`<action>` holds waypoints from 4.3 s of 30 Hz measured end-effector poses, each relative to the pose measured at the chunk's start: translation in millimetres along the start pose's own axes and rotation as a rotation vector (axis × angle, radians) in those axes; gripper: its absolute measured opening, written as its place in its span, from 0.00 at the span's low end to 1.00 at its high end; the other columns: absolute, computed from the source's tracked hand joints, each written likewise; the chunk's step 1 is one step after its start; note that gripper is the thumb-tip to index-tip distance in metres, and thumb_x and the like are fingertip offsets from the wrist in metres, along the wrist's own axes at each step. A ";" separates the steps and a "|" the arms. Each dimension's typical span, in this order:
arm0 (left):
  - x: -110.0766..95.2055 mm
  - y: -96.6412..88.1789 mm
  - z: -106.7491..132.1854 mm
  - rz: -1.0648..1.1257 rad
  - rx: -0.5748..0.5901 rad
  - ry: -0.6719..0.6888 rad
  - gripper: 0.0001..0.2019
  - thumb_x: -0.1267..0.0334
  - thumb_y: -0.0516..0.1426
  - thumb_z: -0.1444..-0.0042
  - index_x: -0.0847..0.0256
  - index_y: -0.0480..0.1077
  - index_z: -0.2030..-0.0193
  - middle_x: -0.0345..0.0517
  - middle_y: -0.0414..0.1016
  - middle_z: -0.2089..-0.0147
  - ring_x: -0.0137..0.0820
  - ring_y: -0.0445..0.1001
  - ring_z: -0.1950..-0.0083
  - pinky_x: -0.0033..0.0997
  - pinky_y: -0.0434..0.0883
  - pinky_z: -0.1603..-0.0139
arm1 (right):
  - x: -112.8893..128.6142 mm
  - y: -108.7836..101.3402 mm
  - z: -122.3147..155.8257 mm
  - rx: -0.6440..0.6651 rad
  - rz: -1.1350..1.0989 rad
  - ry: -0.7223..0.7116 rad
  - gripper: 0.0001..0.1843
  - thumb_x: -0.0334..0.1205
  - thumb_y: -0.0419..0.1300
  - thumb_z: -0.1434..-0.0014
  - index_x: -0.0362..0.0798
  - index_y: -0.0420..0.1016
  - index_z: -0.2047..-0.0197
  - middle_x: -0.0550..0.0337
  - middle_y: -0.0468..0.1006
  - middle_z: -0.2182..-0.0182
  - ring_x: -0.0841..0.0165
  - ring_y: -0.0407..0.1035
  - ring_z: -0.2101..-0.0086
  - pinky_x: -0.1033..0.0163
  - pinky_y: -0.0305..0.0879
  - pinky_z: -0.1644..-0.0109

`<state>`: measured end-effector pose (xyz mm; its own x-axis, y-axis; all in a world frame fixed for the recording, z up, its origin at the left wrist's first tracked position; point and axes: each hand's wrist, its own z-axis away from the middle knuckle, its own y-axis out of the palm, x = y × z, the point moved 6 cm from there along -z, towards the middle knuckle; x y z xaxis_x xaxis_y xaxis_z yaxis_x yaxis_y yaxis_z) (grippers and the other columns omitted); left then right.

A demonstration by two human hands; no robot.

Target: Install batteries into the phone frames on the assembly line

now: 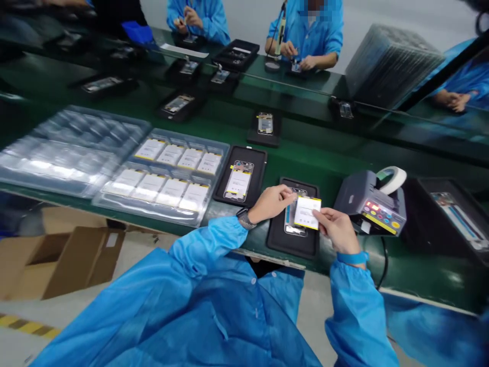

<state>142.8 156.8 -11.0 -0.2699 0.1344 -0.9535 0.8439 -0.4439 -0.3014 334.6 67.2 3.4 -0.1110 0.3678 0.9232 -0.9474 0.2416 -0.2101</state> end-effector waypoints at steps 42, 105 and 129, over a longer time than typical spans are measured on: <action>3.3 22.9 22.2 0.572 0.245 -0.588 0.08 0.66 0.63 0.45 0.65 0.71 0.71 0.45 0.72 0.74 0.25 0.69 0.78 0.23 0.62 0.81 | -31.2 9.8 10.0 -0.147 -0.473 0.006 0.28 0.56 0.84 0.67 0.48 0.84 0.68 0.56 0.85 0.69 0.60 0.80 0.65 0.54 0.79 0.55; -19.5 43.5 32.7 0.641 0.270 -0.123 0.24 0.47 0.71 0.46 0.62 0.75 0.52 0.50 0.85 0.55 0.42 0.84 0.55 0.36 0.81 0.54 | 24.7 13.1 47.6 -0.303 -0.212 -0.305 0.13 0.51 0.71 0.38 0.52 0.79 0.61 0.61 0.81 0.69 0.66 0.72 0.70 0.60 0.70 0.62; -18.4 44.2 29.5 0.605 0.274 -0.107 0.25 0.50 0.71 0.46 0.63 0.75 0.47 0.51 0.85 0.51 0.42 0.84 0.52 0.35 0.81 0.53 | 16.0 17.1 36.3 -0.283 -0.317 -0.238 0.19 0.57 0.72 0.44 0.52 0.75 0.66 0.61 0.82 0.68 0.66 0.73 0.68 0.62 0.70 0.64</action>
<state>171.4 108.6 -6.5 0.1575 -0.2907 -0.9437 0.7166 -0.6239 0.3118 305.7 44.7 26.2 0.0724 0.0289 0.9970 -0.8303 0.5555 0.0442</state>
